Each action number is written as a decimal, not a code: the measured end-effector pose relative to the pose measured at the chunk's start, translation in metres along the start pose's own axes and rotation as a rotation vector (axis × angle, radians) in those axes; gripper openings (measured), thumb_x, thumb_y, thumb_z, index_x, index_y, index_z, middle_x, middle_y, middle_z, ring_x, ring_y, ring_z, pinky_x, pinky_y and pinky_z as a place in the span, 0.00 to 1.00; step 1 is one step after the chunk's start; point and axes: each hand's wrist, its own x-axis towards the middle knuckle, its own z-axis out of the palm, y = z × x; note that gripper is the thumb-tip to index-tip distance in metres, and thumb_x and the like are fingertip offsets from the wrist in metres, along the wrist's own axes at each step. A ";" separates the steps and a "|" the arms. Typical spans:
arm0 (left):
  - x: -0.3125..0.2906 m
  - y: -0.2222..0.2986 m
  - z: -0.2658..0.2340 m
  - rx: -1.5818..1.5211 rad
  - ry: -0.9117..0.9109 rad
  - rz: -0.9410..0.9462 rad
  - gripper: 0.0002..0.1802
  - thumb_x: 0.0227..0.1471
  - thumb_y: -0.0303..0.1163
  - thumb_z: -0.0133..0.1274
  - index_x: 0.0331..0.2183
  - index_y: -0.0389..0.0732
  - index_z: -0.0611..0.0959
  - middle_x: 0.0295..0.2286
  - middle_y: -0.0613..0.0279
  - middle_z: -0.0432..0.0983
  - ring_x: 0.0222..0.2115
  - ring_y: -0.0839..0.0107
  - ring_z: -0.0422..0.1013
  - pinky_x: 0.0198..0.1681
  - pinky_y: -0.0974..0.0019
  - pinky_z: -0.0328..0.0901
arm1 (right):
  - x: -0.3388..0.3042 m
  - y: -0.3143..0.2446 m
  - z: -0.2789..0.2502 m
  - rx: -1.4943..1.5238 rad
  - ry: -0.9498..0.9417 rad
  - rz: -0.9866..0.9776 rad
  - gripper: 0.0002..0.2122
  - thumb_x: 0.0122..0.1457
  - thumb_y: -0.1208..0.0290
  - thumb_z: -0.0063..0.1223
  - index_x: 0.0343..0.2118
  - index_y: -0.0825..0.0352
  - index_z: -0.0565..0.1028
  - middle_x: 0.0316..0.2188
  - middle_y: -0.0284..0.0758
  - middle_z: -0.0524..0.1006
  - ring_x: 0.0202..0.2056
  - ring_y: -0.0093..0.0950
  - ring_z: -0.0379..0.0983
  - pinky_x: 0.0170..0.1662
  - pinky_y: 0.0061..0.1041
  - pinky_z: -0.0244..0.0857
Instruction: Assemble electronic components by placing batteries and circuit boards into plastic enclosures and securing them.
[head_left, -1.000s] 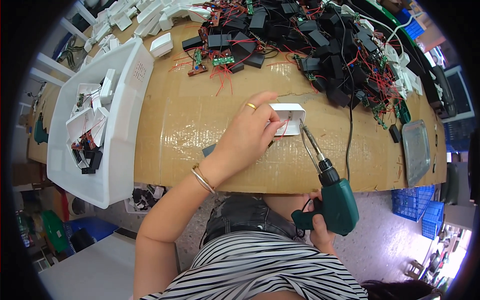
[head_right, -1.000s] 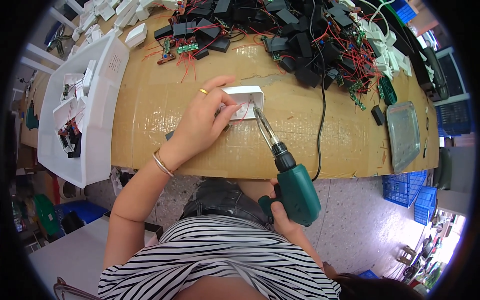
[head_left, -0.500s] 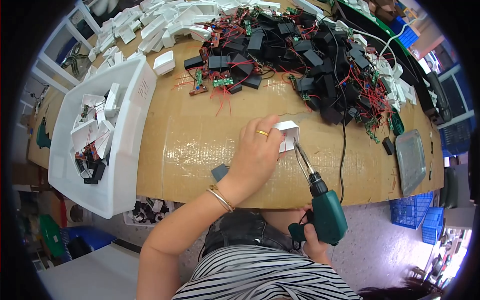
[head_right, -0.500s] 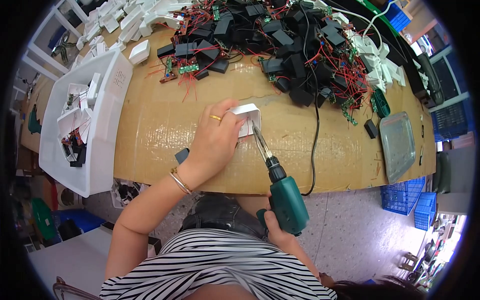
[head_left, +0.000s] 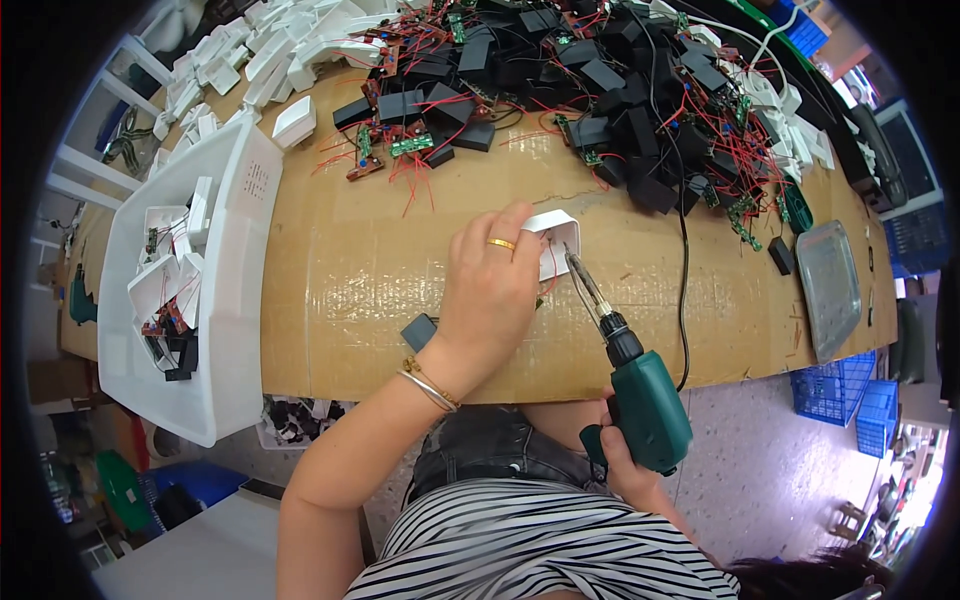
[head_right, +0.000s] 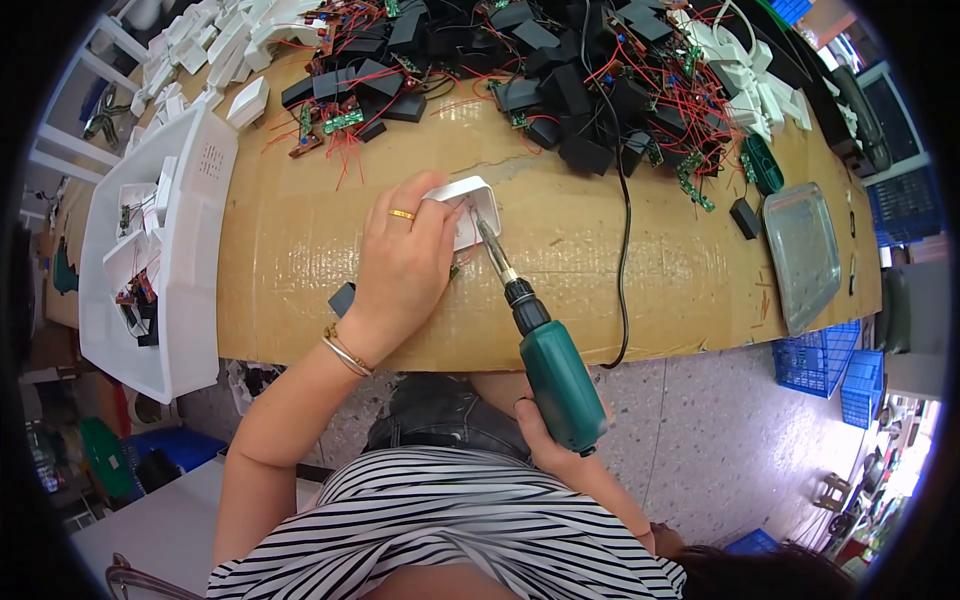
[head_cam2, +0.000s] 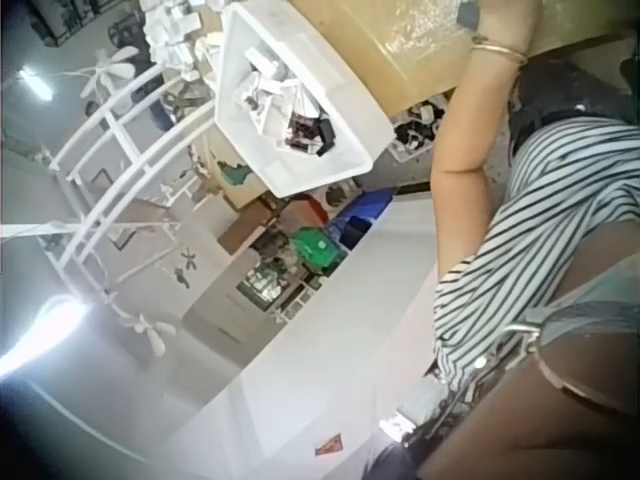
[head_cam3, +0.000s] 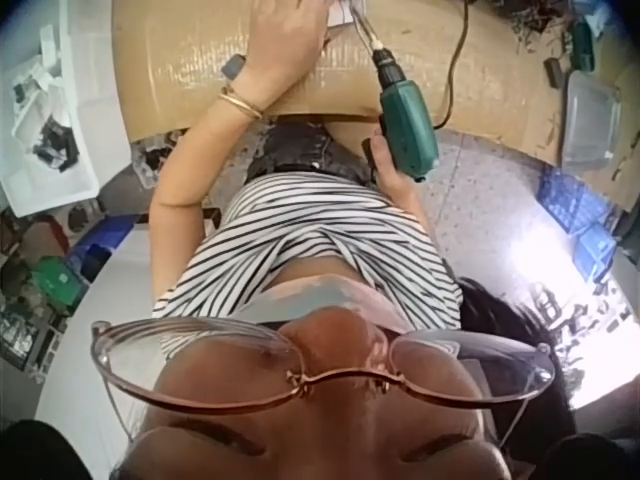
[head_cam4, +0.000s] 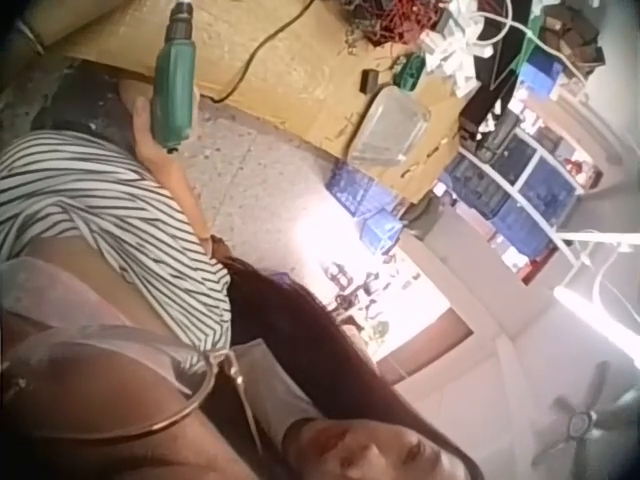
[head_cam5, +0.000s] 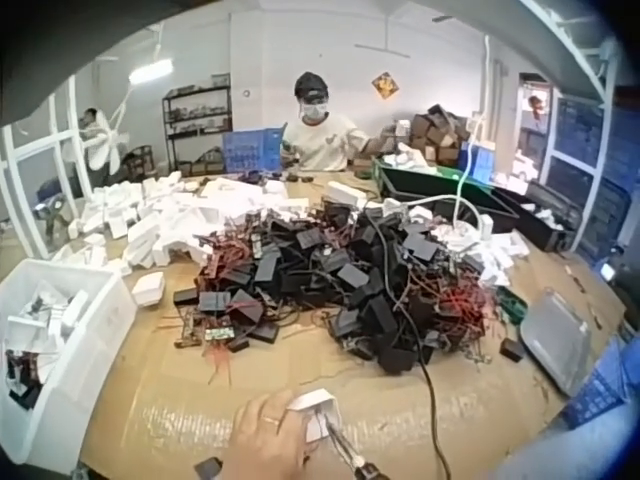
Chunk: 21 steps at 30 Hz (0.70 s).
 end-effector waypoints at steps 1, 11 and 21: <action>0.000 0.000 0.000 0.008 -0.003 0.016 0.06 0.47 0.23 0.54 0.30 0.34 0.74 0.41 0.51 0.69 0.39 0.53 0.67 0.43 0.56 0.63 | 0.001 0.003 -0.002 -0.034 -0.014 -0.039 0.20 0.53 0.74 0.56 0.49 0.72 0.69 0.34 0.31 0.73 0.33 0.19 0.67 0.38 0.20 0.63; 0.001 0.001 0.000 -0.008 -0.009 0.019 0.06 0.47 0.23 0.55 0.29 0.34 0.74 0.41 0.51 0.69 0.38 0.53 0.67 0.43 0.57 0.63 | 0.018 0.001 0.003 -0.164 0.088 -0.283 0.09 0.45 0.77 0.61 0.31 0.71 0.75 0.23 0.34 0.74 0.22 0.26 0.71 0.27 0.23 0.65; -0.001 -0.001 0.002 0.005 -0.010 0.007 0.06 0.47 0.23 0.55 0.29 0.35 0.74 0.41 0.52 0.69 0.38 0.54 0.67 0.43 0.57 0.62 | 0.015 0.000 0.002 -0.165 -0.063 -0.164 0.19 0.55 0.77 0.53 0.50 0.72 0.68 0.38 0.33 0.73 0.34 0.18 0.67 0.39 0.20 0.63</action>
